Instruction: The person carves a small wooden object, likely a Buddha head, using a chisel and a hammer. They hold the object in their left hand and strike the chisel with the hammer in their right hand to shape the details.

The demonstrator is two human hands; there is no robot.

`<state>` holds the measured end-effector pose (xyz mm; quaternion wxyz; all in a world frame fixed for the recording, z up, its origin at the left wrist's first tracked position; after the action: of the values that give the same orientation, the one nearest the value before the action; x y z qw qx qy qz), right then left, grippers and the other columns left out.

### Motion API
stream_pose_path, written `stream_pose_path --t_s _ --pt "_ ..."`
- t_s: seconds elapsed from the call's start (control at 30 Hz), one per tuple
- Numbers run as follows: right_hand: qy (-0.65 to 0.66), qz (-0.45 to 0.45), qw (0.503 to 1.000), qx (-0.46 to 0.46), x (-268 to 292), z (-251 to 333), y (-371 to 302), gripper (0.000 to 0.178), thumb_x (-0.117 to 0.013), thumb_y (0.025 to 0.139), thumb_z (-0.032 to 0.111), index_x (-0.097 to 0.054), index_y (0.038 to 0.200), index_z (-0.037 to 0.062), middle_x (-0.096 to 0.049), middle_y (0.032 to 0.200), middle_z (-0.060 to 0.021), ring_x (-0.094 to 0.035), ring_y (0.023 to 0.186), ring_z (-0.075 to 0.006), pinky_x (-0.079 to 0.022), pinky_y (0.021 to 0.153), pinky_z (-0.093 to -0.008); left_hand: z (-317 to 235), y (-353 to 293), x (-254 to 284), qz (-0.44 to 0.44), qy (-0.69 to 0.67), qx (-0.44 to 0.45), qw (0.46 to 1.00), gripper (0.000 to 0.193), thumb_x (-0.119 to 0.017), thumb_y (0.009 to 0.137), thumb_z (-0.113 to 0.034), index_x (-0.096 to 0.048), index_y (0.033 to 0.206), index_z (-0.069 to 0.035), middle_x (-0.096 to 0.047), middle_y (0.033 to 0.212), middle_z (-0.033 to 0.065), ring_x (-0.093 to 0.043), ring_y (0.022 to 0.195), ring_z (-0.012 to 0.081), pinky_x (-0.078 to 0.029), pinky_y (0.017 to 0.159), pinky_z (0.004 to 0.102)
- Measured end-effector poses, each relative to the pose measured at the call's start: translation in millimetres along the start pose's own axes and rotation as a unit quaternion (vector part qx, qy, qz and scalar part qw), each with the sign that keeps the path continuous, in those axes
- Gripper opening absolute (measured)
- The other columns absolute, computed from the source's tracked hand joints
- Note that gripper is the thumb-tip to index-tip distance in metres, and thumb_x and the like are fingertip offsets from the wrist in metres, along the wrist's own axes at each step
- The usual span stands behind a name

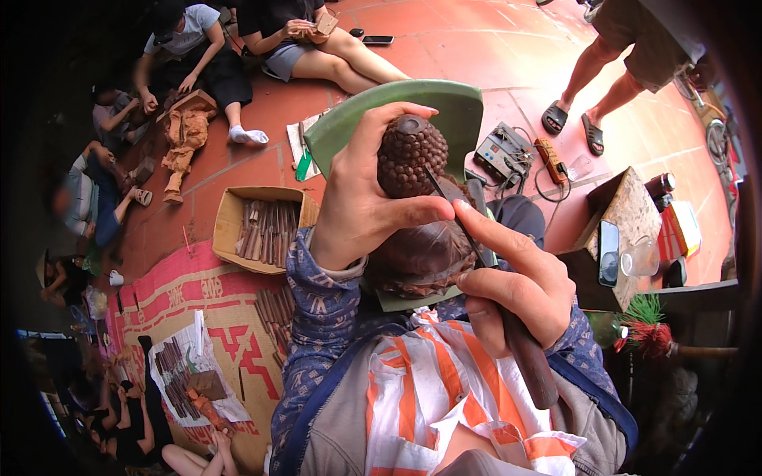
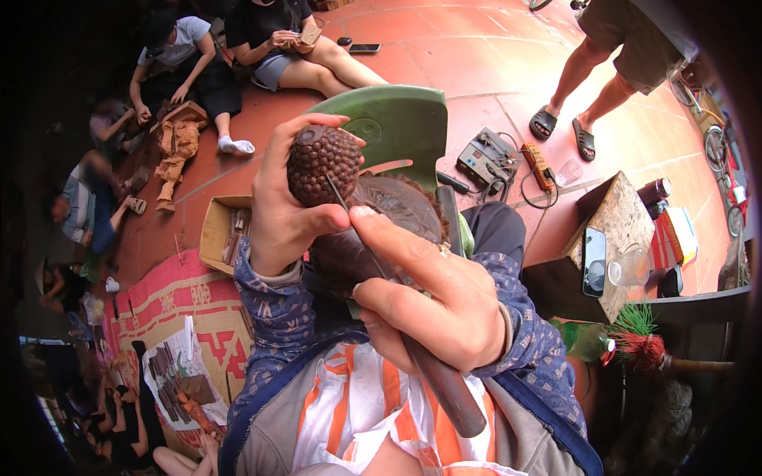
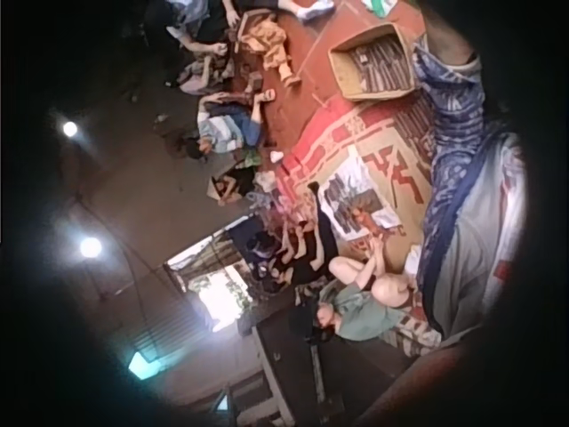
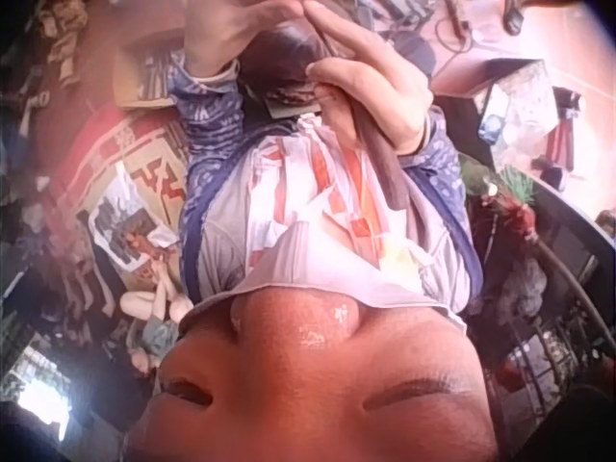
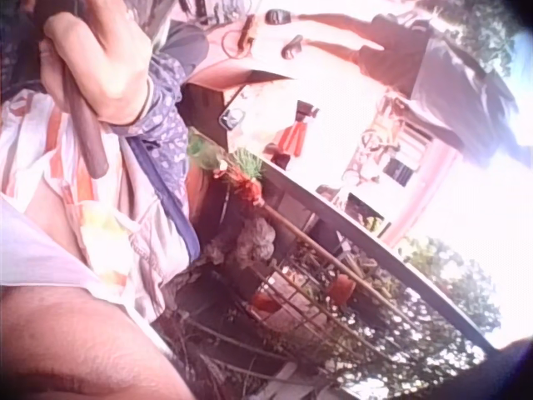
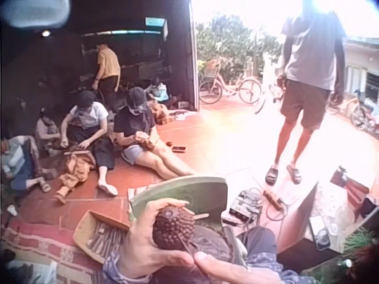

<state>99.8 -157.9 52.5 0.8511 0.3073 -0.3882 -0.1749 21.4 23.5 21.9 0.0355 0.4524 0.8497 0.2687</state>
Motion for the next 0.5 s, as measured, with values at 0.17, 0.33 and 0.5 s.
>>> stream_pose_path --t_s 0.17,0.33,0.5 --pt "0.0 0.001 1.0 0.001 -1.0 0.4 -0.6 0.022 -0.064 0.073 -0.002 -0.062 0.094 0.0023 -0.055 0.123 -0.0352 -0.062 0.109 -0.0438 -0.051 0.09 -0.0409 -0.1 0.6 -0.7 -0.001 0.001 0.002 1.0 0.099 -0.087 0.057 -0.047 -0.041 0.13 0.001 -0.057 0.12 0.0122 -0.06 0.104 0.0158 -0.05 0.09 0.0285" --pt "0.02 0.02 1.0 0.007 -3.9 -2.0 2.1 0.031 -0.069 0.069 0.002 -0.06 0.099 0.0014 -0.049 0.129 -0.0369 -0.058 0.115 -0.0446 -0.048 0.094 -0.0419 -1.1 -0.4 -1.3 -0.001 0.028 -0.012 1.0 0.097 -0.084 0.059 -0.051 -0.042 0.13 0.0 -0.059 0.116 0.0112 -0.06 0.102 0.0149 -0.05 0.089 0.0277" --pt "0.006 -0.032 0.996 0.088 -9.5 -8.8 8.6 0.015 -0.063 0.065 -0.003 -0.06 0.079 -0.0056 -0.054 0.115 -0.0426 -0.067 0.093 -0.0454 -0.057 0.07 -0.0366 -2.7 -0.7 -4.4 -0.029 0.026 -0.035 0.999 0.083 -0.084 0.064 -0.05 -0.049 0.123 -0.004 -0.056 0.106 0.0094 -0.058 0.096 0.0186 -0.047 0.085 0.0314"
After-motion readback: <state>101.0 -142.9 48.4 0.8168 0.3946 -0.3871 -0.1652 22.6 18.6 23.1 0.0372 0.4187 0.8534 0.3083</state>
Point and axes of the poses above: each hand's wrist, its own y-axis towards the middle knuckle, its own x-axis out of the back of the hand, z = x × y, the point moved 3 cm from there along y, towards the middle knuckle
